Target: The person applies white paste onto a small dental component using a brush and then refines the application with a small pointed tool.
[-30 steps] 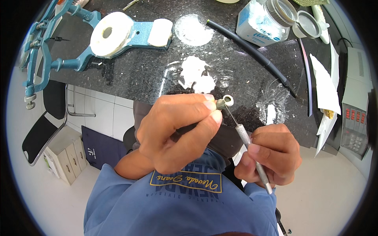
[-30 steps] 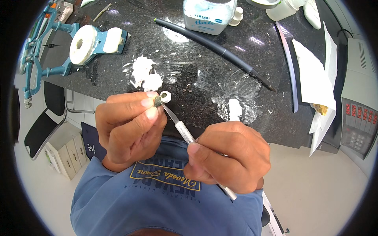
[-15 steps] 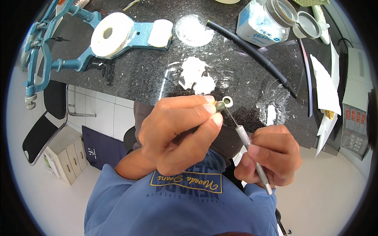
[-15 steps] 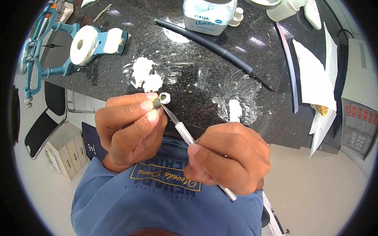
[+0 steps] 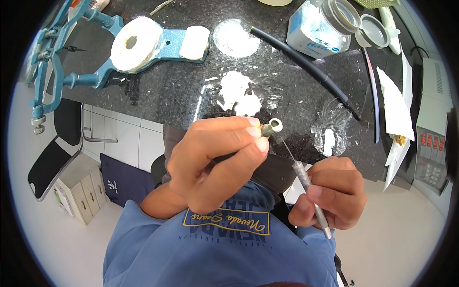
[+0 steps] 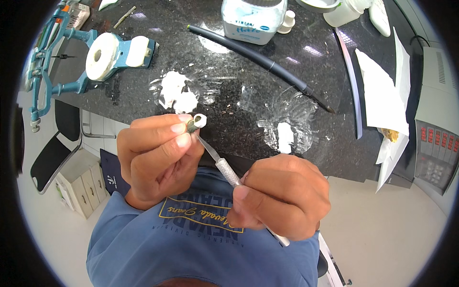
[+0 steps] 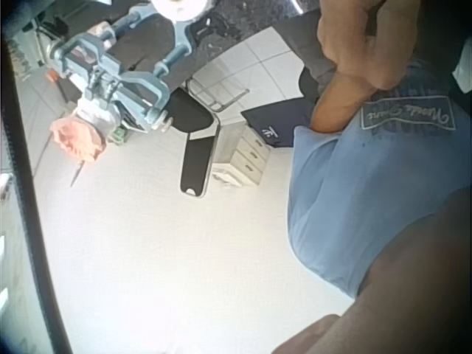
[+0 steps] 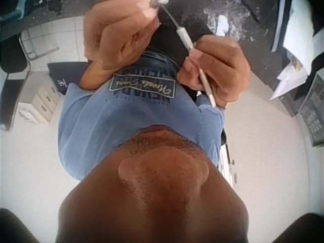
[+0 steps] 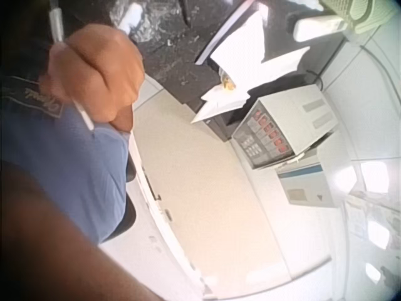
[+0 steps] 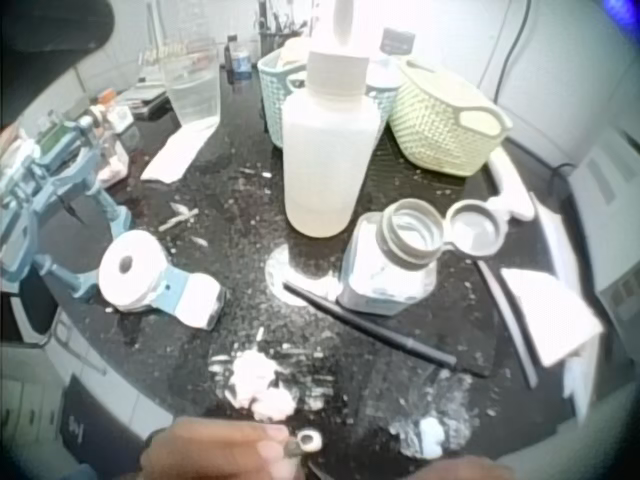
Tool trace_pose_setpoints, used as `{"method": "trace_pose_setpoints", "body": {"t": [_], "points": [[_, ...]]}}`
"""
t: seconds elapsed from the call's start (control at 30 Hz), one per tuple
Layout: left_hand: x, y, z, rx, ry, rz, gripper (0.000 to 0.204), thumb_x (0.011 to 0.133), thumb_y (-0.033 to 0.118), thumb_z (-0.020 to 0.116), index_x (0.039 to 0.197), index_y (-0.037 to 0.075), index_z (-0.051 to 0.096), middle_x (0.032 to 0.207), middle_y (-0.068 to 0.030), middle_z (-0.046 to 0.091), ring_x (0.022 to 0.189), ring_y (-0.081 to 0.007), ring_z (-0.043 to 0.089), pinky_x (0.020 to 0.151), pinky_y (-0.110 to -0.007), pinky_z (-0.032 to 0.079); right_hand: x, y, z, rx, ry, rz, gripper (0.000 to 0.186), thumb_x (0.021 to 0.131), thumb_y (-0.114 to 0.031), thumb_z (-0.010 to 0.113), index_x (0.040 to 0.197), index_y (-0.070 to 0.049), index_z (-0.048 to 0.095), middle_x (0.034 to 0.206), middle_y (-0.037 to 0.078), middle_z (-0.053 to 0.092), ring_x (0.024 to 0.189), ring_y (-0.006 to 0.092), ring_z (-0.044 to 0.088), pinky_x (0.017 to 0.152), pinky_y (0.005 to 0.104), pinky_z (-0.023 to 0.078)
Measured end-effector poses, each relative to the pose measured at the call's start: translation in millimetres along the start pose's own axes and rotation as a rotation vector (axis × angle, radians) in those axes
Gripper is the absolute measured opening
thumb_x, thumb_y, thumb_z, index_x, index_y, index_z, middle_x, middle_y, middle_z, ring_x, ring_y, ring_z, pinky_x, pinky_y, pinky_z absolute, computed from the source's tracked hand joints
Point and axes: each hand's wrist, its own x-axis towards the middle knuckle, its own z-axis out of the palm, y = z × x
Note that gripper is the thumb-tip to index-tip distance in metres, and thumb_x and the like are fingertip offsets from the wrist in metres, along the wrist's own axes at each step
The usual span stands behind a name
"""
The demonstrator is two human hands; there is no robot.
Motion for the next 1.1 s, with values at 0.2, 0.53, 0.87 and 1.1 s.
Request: {"method": "trace_pose_setpoints", "body": {"t": [0.2, 0.53, 0.87, 1.1], "points": [[4.3, 3.8, 2.2, -0.001, -0.017, -0.102, 0.031, 0.056, -0.009, 0.076, 0.085, -0.005, 0.067, 0.085, -0.0141, 0.064, 0.073, -0.0238, 0.066, 0.062, -0.028, 0.055, 0.9, 5.4, -0.6, -0.001, -0.038, -0.053, 0.031, 0.061, -0.008, 0.082, 0.084, 0.002, 0.064, 0.072, 0.011, 0.061, 0.054, 0.0193, 0.058, 0.041, 0.0271, 0.048], [4.3, 3.3, 2.3, -0.004, -0.02, -0.105, 0.033, 0.056, -0.008, 0.076, 0.087, -0.004, 0.067, 0.084, -0.0141, 0.064, 0.073, -0.0239, 0.066, 0.062, -0.028, 0.054, 0.1, 5.7, 0.2, -0.088, -0.027, -0.071, 0.029, 0.063, -0.006, 0.081, 0.084, 0.003, 0.063, 0.071, 0.011, 0.061, 0.054, 0.0191, 0.058, 0.041, 0.0273, 0.048], [4.6, 3.8, 0.9, -0.009, -0.025, -0.106, 0.031, 0.056, -0.007, 0.075, 0.086, -0.005, 0.068, 0.083, -0.0147, 0.064, 0.074, -0.0242, 0.066, 0.062, -0.029, 0.054, 1.9, 4.7, -2.0, -0.059, -0.058, -0.071, 0.029, 0.064, -0.006, 0.081, 0.085, 0.004, 0.063, 0.072, 0.011, 0.06, 0.055, 0.0192, 0.059, 0.041, 0.0274, 0.049], [4.3, 3.7, 2.1, 0.0, -0.012, -0.099, 0.031, 0.055, -0.007, 0.075, 0.086, -0.005, 0.068, 0.083, -0.0148, 0.064, 0.074, -0.0241, 0.066, 0.061, -0.028, 0.054, 1.8, 5.2, -0.6, -0.067, -0.039, -0.07, 0.029, 0.063, -0.006, 0.081, 0.084, 0.004, 0.063, 0.071, 0.012, 0.06, 0.055, 0.0192, 0.059, 0.041, 0.0274, 0.049]]}}
